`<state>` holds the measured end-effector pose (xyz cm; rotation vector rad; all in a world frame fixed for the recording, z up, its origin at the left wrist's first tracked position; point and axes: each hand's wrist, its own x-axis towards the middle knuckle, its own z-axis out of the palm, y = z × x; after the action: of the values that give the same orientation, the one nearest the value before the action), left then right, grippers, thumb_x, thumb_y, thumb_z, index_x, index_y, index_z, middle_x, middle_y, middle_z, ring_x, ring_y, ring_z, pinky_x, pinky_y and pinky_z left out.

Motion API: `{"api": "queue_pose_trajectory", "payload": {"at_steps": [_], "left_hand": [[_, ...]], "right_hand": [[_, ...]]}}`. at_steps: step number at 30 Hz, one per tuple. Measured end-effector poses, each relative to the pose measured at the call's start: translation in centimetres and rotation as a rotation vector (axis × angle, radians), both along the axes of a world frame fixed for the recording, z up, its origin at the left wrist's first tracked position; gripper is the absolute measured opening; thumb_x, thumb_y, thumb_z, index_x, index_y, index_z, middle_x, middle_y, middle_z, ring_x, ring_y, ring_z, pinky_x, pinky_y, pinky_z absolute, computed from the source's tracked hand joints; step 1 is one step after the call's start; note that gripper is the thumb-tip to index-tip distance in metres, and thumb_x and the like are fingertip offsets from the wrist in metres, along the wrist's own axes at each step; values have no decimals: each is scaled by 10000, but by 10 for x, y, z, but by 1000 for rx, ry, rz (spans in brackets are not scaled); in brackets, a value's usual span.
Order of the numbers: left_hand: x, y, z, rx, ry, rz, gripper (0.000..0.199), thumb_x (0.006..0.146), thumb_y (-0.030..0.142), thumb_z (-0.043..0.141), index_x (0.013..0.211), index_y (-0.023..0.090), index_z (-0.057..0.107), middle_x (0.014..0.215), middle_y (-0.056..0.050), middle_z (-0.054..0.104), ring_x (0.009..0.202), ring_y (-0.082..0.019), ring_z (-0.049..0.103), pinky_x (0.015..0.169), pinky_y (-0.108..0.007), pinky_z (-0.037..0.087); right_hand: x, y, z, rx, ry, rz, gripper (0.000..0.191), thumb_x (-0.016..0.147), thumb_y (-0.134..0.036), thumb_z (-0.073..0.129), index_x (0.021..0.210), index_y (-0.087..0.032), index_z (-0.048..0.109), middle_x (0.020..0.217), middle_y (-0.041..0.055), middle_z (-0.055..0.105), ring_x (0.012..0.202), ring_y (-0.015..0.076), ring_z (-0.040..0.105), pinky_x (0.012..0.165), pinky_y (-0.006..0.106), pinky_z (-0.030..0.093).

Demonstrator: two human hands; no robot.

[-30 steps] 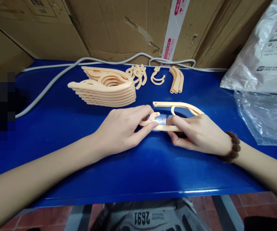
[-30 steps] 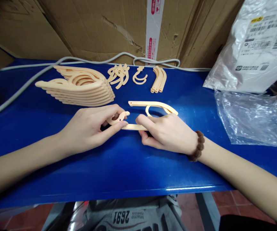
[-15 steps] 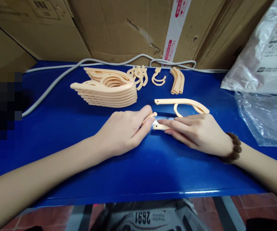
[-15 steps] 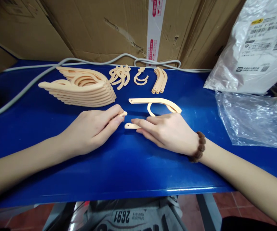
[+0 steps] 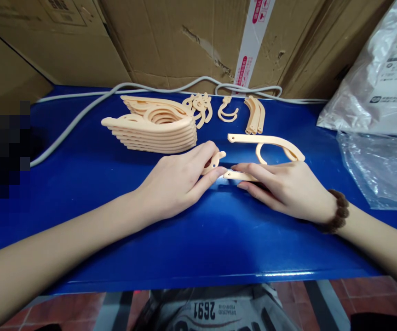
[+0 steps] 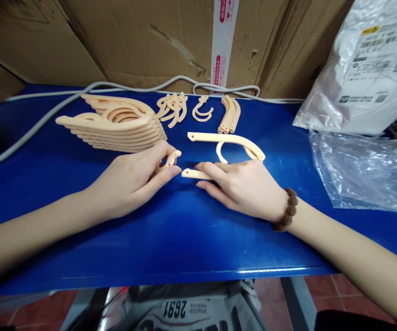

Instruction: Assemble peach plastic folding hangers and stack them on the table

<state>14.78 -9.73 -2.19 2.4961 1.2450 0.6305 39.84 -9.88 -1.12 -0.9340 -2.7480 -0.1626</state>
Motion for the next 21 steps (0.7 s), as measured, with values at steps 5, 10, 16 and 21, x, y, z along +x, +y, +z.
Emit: {"api": "queue_pose_trajectory", "payload": {"at_steps": [5,10,16,21], "left_hand": [[1,-1,0,-1,71,-42,305,1077,430,296,961,227,492,725,19,601,585,-169,591,536,-265,340],[0,-1,-1,7,150,-52,368,1084,448,228,947,234,494,698,18,619,580,-185,599,521,-273,315],[1,-1,-2,66,176,-81,370,1093,398,227,908,225,496,779,14,683,650,-187,648,539,-282,312],[0,-1,-3,129,207,-122,347,1097,379,255,915,218,502,668,33,636,553,-182,612,515,-267,300]], "right_hand": [[1,1,0,20,3,16,315,1082,-348,421,1211,-192,661,905,14,786,683,131,713,565,261,394],[2,1,0,21,6,35,316,1085,-338,426,1243,-188,656,948,13,789,734,132,728,601,262,422],[2,2,0,67,17,61,306,1079,-321,455,1257,-178,658,980,15,792,752,136,738,615,260,438],[1,3,0,104,-1,81,301,1076,-313,465,1238,-163,669,865,-9,771,714,132,728,591,262,422]]}}
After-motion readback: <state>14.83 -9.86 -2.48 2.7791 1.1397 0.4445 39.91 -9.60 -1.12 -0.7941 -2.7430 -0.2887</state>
